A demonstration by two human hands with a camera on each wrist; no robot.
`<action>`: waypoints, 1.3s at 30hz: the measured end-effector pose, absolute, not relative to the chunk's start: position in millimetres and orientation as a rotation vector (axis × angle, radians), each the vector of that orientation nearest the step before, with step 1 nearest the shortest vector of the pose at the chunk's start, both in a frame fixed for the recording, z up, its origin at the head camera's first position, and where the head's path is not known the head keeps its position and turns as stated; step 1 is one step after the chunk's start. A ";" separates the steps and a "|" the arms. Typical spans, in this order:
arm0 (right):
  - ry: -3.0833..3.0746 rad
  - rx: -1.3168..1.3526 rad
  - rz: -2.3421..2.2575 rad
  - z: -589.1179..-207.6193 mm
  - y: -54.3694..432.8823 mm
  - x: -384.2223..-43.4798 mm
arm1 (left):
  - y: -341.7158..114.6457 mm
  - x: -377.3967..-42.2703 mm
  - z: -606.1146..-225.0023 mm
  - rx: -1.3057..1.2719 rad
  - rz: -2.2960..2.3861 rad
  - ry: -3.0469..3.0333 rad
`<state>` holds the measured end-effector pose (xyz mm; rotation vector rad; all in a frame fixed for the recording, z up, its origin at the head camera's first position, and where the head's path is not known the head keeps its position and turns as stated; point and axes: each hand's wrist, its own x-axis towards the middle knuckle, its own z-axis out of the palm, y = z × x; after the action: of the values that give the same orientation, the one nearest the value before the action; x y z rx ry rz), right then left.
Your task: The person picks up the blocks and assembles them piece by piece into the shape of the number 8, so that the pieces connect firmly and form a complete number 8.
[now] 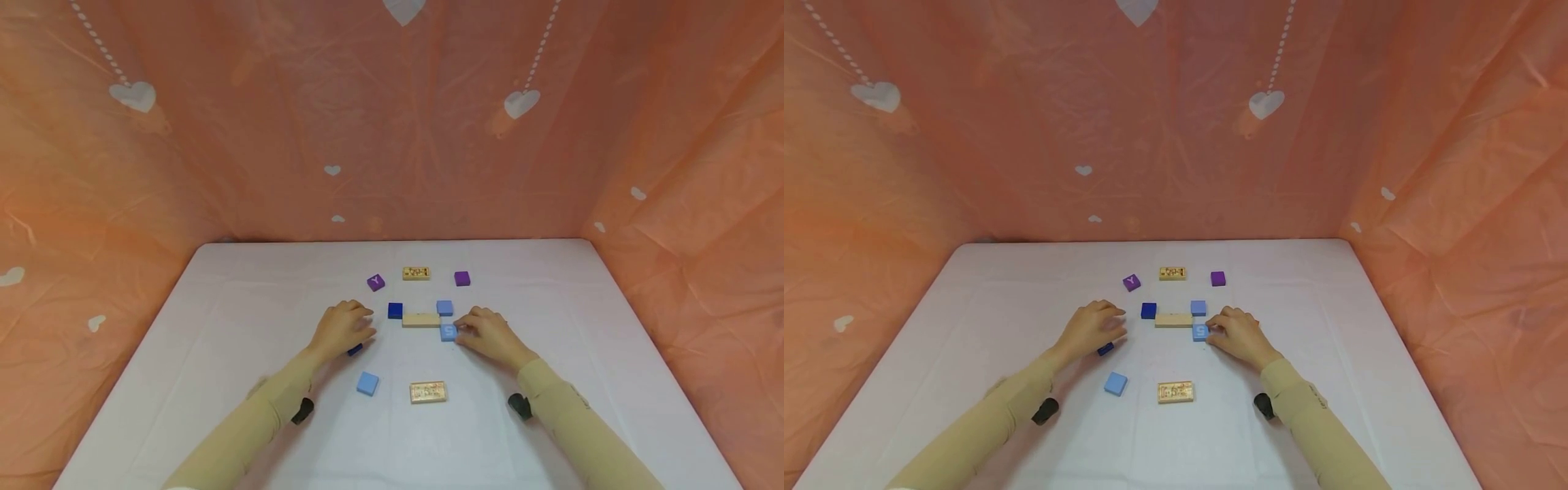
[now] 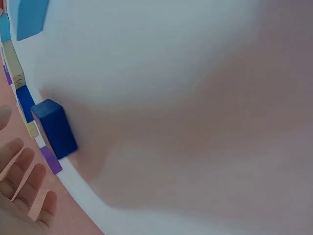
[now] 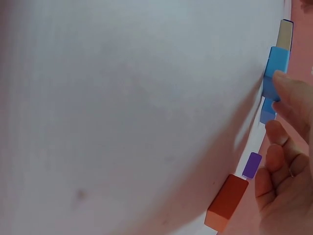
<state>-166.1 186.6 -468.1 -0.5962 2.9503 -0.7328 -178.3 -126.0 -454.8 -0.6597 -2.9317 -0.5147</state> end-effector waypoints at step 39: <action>2.951 -0.602 -0.760 -468.9 187.4 -165.9 | -159.8 -139.7 -468.4 -0.528 -0.572 -2.862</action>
<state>-165.9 187.4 -468.9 -0.6020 2.9506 -0.7604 -139.7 -159.8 -468.4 -0.5280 -2.8624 -0.5724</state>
